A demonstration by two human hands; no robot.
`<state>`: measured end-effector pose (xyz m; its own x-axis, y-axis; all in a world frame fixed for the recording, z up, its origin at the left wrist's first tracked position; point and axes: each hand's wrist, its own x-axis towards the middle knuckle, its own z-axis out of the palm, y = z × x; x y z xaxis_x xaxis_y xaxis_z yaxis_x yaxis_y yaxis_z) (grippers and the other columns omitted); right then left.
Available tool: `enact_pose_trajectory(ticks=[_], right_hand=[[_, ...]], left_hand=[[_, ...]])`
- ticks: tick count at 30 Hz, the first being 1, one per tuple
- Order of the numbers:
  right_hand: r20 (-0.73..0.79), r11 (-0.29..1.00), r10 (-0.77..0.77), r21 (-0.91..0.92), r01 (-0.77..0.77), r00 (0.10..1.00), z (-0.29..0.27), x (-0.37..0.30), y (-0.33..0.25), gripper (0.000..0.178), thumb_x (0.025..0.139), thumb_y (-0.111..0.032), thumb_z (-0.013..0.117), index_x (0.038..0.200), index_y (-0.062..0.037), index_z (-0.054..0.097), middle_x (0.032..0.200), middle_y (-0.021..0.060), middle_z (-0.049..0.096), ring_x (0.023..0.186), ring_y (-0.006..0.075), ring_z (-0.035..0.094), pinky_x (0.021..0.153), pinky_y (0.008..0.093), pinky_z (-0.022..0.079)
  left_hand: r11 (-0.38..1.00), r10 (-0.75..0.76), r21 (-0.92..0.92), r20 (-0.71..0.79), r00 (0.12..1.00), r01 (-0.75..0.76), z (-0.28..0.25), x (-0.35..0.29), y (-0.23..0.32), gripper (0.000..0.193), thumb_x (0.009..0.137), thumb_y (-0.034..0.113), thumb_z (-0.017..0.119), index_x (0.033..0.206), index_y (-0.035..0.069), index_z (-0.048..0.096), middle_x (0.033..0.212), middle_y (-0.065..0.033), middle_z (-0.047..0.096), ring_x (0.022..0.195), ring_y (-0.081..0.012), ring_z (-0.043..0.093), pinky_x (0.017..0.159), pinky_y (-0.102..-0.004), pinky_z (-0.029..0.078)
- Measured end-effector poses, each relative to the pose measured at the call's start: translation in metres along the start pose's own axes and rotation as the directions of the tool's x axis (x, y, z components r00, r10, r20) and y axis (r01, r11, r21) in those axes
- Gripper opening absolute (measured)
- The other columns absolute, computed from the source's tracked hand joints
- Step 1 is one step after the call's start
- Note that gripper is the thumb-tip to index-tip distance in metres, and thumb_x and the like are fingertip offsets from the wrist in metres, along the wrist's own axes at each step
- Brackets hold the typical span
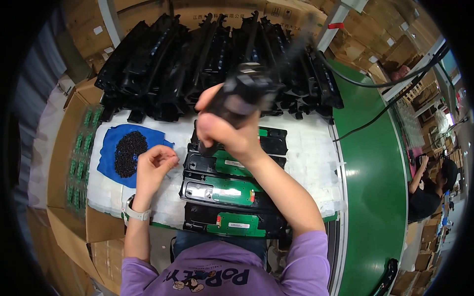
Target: The worker is assembling printer toner cartridges by inserting green plastic components into the black housings and using an electric screwdriver to secure them with screws.
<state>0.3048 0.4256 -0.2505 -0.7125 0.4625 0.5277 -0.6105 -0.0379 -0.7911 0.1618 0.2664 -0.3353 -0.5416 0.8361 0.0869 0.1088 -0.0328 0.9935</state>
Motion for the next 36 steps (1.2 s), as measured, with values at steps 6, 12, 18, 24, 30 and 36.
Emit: enact_pose_trajectory(ticks=[6, 12, 18, 24, 30, 36], right_hand=[[-0.098, 0.941, -0.226, 0.235, 0.243, 0.969, -0.005, -0.024, -0.034, 0.040, 0.086, -0.041, 0.054, 0.102, -0.0045, 0.046, 0.060, 0.0035, 0.049, 0.043, 0.0137, 0.045, 0.052, 0.0328, 0.044], [-0.138, 0.934, -0.245, 0.232, 0.272, 0.960, -0.010, -0.044, -0.040, 0.039, 0.086, -0.041, 0.053, 0.101, -0.0049, 0.047, 0.060, 0.0034, 0.049, 0.043, 0.0134, 0.045, 0.052, 0.0327, 0.044], [-0.161, 0.951, -0.197, 0.210, 0.228, 0.967, -0.010, -0.052, -0.038, 0.038, 0.086, -0.040, 0.053, 0.100, -0.0050, 0.047, 0.059, 0.0029, 0.048, 0.043, 0.0132, 0.045, 0.050, 0.0323, 0.043], [-0.323, 0.936, -0.193, 0.223, 0.272, 0.927, -0.007, -0.054, -0.033, 0.035, 0.089, -0.038, 0.048, 0.100, -0.0054, 0.049, 0.059, 0.0024, 0.047, 0.043, 0.0131, 0.043, 0.050, 0.0329, 0.042], [-0.309, 0.985, -0.094, -0.169, 0.043, 0.946, -0.054, -0.062, -0.056, 0.025, 0.084, -0.023, 0.054, 0.096, -0.0023, 0.046, 0.054, 0.0046, 0.044, 0.041, 0.0138, 0.044, 0.045, 0.0295, 0.041], [-0.378, 0.973, -0.130, -0.228, 0.045, 0.917, -0.070, -0.062, -0.046, 0.017, 0.077, -0.008, 0.063, 0.085, 0.0034, 0.053, 0.052, 0.0045, 0.050, 0.041, 0.0116, 0.048, 0.041, 0.0233, 0.038]], left_hand=[[0.978, -0.033, -0.189, 0.302, 0.953, 0.094, 0.036, -0.016, 0.026, 0.011, 0.088, 0.004, 0.056, 0.091, -0.004, 0.063, 0.082, -0.0075, 0.064, 0.074, -0.0131, 0.064, 0.067, -0.0210, 0.049], [0.969, -0.007, -0.229, 0.337, 0.942, 0.089, 0.049, -0.021, 0.025, 0.009, 0.083, -0.002, 0.059, 0.090, -0.006, 0.063, 0.086, -0.0081, 0.061, 0.076, -0.0127, 0.062, 0.067, -0.0204, 0.048], [0.987, -0.001, -0.151, 0.363, 0.932, 0.059, 0.051, -0.023, 0.022, 0.009, 0.081, -0.004, 0.061, 0.090, -0.007, 0.063, 0.088, -0.0085, 0.061, 0.076, -0.0120, 0.062, 0.066, -0.0199, 0.048], [0.896, -0.221, -0.289, 0.367, 0.904, 0.336, 0.051, -0.026, 0.014, 0.023, 0.074, -0.006, 0.066, 0.097, -0.001, 0.063, 0.096, -0.0088, 0.062, 0.076, -0.0109, 0.060, 0.061, -0.0193, 0.048], [0.685, 0.368, 0.673, 0.009, 0.930, -0.278, 0.007, -0.006, 0.039, 0.040, 0.067, 0.012, 0.073, 0.103, 0.000, 0.059, 0.093, -0.0112, 0.060, 0.083, -0.0247, 0.057, 0.072, -0.0335, 0.046], [0.185, 0.275, 0.979, -0.137, 0.952, 0.087, -0.079, -0.002, 0.005, 0.022, 0.072, 0.011, 0.070, 0.089, 0.000, 0.061, 0.089, -0.0131, 0.057, 0.086, -0.0308, 0.055, 0.072, -0.0374, 0.046]])
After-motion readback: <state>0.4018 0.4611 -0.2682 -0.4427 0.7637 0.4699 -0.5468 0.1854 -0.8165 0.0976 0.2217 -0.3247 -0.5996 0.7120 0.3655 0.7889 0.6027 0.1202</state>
